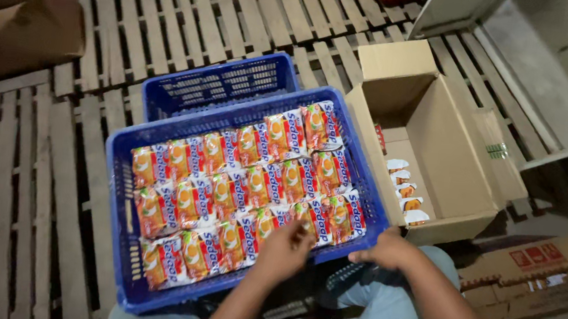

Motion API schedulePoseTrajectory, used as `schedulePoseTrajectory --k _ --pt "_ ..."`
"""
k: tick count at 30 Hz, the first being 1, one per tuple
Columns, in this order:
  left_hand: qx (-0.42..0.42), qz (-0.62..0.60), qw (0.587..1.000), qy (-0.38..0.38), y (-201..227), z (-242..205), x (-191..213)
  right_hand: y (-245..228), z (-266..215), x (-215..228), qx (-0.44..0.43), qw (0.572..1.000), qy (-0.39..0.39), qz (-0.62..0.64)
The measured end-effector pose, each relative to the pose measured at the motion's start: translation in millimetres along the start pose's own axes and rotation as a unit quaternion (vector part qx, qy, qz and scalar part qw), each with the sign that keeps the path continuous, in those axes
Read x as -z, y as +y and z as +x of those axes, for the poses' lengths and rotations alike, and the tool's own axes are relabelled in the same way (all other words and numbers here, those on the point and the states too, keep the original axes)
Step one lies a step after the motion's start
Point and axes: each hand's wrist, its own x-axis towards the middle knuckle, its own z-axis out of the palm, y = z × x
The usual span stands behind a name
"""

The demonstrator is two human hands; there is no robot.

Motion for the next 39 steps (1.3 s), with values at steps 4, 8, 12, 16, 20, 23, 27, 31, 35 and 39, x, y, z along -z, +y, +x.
schedulePoseTrajectory --k 4,8,12,16,20,23,27,31,35,39 --pt "-0.004 0.125 0.991 -0.036 24.1 -29.6 -13.1 2.2 5.6 -1.7 0.015 0.999 0.030 0.014" --pt "-0.062 0.117 0.991 -0.012 46.4 -29.4 -23.4 -49.5 -64.0 29.5 -0.049 0.990 0.053 0.120" --pt "-0.067 0.174 0.982 -0.017 62.4 -16.5 -36.8 -57.7 -80.3 35.1 -0.045 0.984 0.063 0.159" --pt "-0.030 0.217 0.976 -0.008 58.9 3.1 -55.4 -49.7 -67.1 28.6 -0.036 0.982 0.072 0.172" --pt "0.003 0.244 0.970 -0.009 51.1 18.4 -68.8 -33.3 -41.0 8.5 -0.033 0.981 0.072 0.180" --pt "-0.008 0.269 0.963 0.011 46.9 20.9 -76.1 -41.4 -48.5 11.8 -0.029 0.974 0.074 0.213" --pt "0.048 0.293 0.955 0.004 74.3 15.3 -69.1 -66.0 -98.8 35.3 -0.054 0.985 0.032 0.159" --pt "0.069 0.294 0.953 -0.028 81.3 21.9 -62.9 -64.9 -111.1 38.8 -0.076 0.986 0.019 0.147" --pt "0.130 0.277 0.949 -0.076 76.8 33.1 -67.8 -48.2 -80.9 7.3 -0.054 0.980 0.083 0.174" --pt "0.164 0.298 0.936 -0.085 80.4 34.5 -67.9 -49.0 -91.2 10.3 -0.025 0.964 0.055 0.258"
